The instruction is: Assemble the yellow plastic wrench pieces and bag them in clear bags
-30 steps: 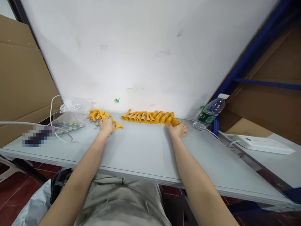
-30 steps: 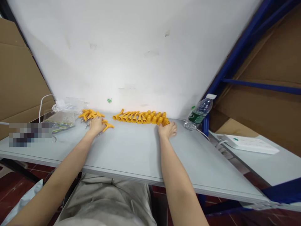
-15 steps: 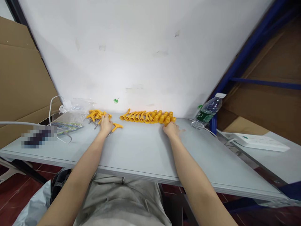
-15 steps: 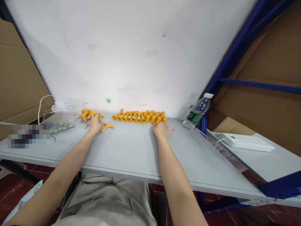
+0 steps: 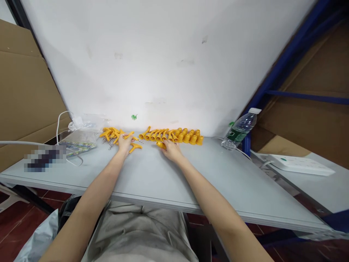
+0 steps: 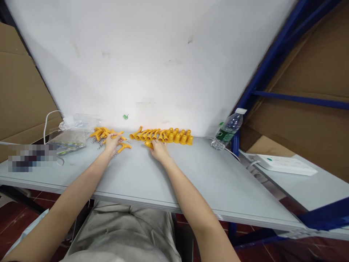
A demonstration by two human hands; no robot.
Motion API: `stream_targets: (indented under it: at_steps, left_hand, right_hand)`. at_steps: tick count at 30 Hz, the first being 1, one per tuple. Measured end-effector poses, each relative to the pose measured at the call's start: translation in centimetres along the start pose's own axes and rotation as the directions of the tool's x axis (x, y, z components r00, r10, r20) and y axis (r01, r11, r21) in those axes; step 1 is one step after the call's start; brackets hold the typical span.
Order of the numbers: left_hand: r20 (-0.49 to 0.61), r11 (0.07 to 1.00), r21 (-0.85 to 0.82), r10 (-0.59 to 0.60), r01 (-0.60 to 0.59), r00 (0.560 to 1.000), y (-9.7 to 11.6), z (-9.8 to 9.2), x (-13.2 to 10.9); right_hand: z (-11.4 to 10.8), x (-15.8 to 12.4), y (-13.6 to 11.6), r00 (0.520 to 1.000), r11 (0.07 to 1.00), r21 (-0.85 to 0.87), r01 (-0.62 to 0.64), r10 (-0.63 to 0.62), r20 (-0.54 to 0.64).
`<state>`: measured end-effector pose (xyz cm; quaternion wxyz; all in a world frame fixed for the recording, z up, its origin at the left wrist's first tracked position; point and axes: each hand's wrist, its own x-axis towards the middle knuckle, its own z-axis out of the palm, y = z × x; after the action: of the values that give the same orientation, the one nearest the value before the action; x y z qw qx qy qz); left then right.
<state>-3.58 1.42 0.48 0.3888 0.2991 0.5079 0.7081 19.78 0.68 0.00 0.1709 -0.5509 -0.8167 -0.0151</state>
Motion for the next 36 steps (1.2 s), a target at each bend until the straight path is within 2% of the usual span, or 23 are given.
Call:
stream_targets:
  at_steps: [3,6,10,12,18,24,26,28,31,33,36]
  left_hand:
    - [0.044,0.996,-0.089,-0.009,0.013,0.999,-0.4,0.6,-0.7]
    - [0.074,0.996,-0.086,0.017,-0.011,0.997,-1.3,1.4,-1.7]
    - [0.122,0.998,-0.053,0.035,-0.028,0.992,-2.3,2.1,-2.9]
    - [0.104,0.997,-0.07,0.032,-0.025,0.994,-2.3,2.2,-3.0]
    - [-0.048,0.987,-0.158,0.032,-0.04,0.998,-1.7,1.7,-2.3]
    - [-0.013,0.987,-0.123,0.101,-0.102,0.995,-1.9,1.8,-2.6]
    - [0.032,0.986,-0.063,0.154,-0.152,0.988,-2.1,1.8,-2.7]
    - [0.131,0.974,0.029,0.217,-0.223,0.967,-2.3,1.8,-2.8]
    - [0.326,0.918,0.167,0.292,-0.359,0.899,-2.4,1.7,-3.0]
    - [0.426,0.853,0.27,0.31,-0.447,0.85,-2.3,1.5,-3.1]
    - [0.519,0.703,0.42,0.333,-0.574,0.787,-1.7,0.9,-3.1]
  right_hand:
    - [-0.3,0.0,-0.3,0.993,0.996,0.034,0.079,-0.075,-0.09]
    - [-0.3,0.0,-0.4,0.979,0.987,0.064,0.145,-0.134,-0.152]
    - [-0.2,0.0,-1.0,0.977,0.984,0.066,0.165,-0.154,-0.149]
    - [-0.2,0.0,-1.2,0.978,0.981,0.07,0.179,-0.169,-0.126]
    - [-0.5,-0.1,-0.9,0.979,0.984,0.064,0.165,-0.156,-0.133]
    - [-0.3,-0.1,-1.3,0.978,0.983,0.066,0.17,-0.16,-0.135]
    - [-0.2,-0.1,-1.4,0.977,0.984,0.07,0.162,-0.151,-0.148]
    - [-0.2,-0.1,-1.4,0.977,0.984,0.077,0.158,-0.145,-0.155]
    - [-0.2,0.1,-0.9,0.978,0.984,0.111,0.143,-0.123,-0.171]
    - [-0.1,0.2,-0.5,0.976,0.978,0.163,0.132,-0.099,-0.195]
    - [0.0,0.5,0.2,0.969,0.956,0.258,0.14,-0.08,-0.233]
